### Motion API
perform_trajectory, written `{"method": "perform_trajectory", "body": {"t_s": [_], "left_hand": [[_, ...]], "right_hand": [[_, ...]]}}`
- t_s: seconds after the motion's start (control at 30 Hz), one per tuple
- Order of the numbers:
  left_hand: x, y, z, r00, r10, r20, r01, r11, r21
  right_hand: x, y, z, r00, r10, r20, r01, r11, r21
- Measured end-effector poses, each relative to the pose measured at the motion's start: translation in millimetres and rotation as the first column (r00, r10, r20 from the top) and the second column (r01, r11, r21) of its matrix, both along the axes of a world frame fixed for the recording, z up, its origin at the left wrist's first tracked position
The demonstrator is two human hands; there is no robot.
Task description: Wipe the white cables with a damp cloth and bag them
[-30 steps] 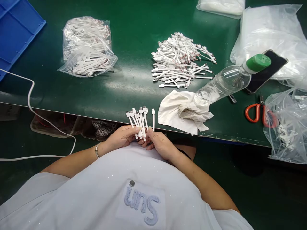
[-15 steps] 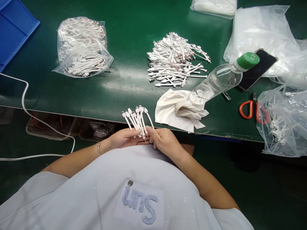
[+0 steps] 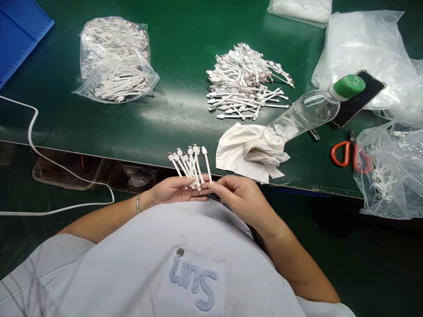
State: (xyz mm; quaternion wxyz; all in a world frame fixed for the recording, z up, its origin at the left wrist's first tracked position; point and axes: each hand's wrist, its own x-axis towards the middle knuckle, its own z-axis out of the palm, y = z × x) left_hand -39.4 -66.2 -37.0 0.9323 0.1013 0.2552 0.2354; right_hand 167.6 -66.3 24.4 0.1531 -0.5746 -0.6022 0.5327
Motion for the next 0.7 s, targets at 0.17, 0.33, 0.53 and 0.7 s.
{"method": "perform_trajectory", "body": {"t_s": [0.17, 0.33, 0.53, 0.7], "left_hand": [[1.4, -1.6, 0.1, 1.000, -0.008, 0.008, 0.008, 0.999, -0.033], [-1.1, -4.4, 0.2, 1.000, 0.017, 0.025, -0.017, 1.000, -0.006], [-3.4, -3.5, -3.1, 0.997, 0.013, 0.070, -0.014, 1.000, 0.003], [-3.4, -2.9, -3.1, 0.993, 0.031, 0.118, -0.028, 0.999, -0.031]], "right_hand": [[-36.0, 32.8, 3.1, 0.998, 0.067, 0.015, -0.069, 0.983, 0.168], [-66.5, 71.4, 1.4, 0.941, 0.211, 0.264, -0.277, 0.929, 0.245], [-68.1, 71.6, -3.9, 0.945, 0.180, 0.273, -0.257, 0.925, 0.281], [-64.6, 65.0, -11.9, 0.972, 0.112, 0.209, -0.192, 0.888, 0.419]]}}
